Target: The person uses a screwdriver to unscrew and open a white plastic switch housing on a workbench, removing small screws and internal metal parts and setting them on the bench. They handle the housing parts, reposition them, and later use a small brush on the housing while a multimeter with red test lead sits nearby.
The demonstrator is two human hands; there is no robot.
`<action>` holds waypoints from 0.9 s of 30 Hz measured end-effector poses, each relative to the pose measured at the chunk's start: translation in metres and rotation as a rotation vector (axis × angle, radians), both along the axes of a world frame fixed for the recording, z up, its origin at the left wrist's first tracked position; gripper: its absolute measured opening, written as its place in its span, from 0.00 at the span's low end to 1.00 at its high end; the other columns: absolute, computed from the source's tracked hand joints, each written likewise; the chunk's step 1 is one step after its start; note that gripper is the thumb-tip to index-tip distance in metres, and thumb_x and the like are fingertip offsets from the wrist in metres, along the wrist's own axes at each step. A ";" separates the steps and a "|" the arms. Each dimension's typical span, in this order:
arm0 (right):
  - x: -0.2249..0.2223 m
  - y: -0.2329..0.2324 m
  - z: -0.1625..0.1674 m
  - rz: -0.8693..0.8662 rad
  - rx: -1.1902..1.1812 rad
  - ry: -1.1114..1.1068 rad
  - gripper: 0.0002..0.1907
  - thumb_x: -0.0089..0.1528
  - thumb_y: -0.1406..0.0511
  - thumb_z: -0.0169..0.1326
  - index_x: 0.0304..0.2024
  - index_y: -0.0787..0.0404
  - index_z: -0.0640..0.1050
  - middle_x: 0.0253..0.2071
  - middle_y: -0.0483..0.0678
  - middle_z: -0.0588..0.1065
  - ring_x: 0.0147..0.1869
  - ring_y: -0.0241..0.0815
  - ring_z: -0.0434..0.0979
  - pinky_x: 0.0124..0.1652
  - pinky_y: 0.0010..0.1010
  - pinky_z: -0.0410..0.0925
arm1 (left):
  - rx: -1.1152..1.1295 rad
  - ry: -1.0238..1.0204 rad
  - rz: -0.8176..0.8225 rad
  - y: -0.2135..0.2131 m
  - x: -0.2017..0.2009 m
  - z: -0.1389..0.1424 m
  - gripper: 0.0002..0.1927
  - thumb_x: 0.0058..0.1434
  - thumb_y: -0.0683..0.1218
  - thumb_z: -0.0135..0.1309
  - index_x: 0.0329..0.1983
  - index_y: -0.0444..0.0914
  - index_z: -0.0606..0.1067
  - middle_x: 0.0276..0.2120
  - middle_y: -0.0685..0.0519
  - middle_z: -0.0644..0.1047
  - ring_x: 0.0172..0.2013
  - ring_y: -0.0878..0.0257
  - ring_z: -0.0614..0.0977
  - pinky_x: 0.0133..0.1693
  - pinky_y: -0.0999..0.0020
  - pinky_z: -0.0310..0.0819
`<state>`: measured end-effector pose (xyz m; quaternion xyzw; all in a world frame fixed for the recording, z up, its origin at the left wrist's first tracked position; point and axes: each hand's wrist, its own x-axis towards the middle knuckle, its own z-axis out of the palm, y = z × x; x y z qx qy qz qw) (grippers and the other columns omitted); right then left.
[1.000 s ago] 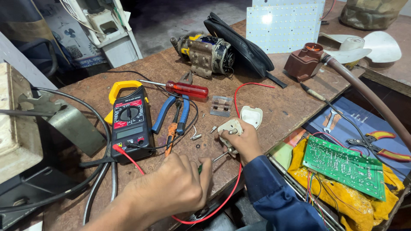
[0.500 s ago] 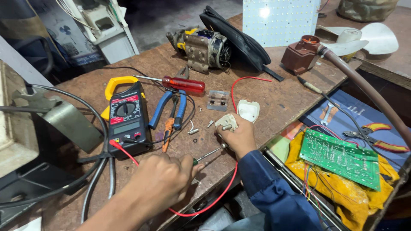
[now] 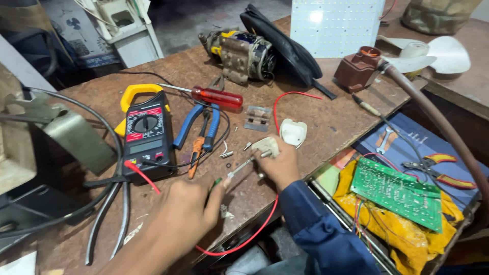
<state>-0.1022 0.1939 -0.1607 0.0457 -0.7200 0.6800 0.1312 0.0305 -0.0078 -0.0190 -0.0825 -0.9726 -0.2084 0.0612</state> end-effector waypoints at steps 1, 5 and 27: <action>0.000 0.000 0.000 0.032 -0.001 0.006 0.07 0.56 0.73 0.60 0.37 0.65 0.80 0.30 0.45 0.79 0.33 0.33 0.77 0.34 0.26 0.70 | -0.074 0.088 -0.104 -0.002 0.001 0.001 0.14 0.63 0.53 0.53 0.32 0.36 0.77 0.23 0.38 0.78 0.26 0.39 0.81 0.31 0.47 0.76; -0.001 0.000 0.004 0.028 -0.038 0.004 0.08 0.55 0.74 0.59 0.38 0.64 0.81 0.32 0.44 0.81 0.35 0.32 0.80 0.36 0.25 0.72 | -0.307 0.350 -0.345 -0.015 0.007 0.002 0.09 0.53 0.45 0.57 0.28 0.35 0.72 0.23 0.44 0.77 0.28 0.46 0.82 0.31 0.53 0.78; 0.005 -0.001 0.019 0.128 -0.213 -0.055 0.08 0.57 0.76 0.55 0.39 0.67 0.79 0.31 0.49 0.81 0.33 0.36 0.80 0.33 0.25 0.72 | -0.566 0.468 -0.555 -0.007 0.018 0.007 0.25 0.50 0.44 0.53 0.53 0.32 0.72 0.35 0.45 0.75 0.39 0.50 0.80 0.40 0.56 0.74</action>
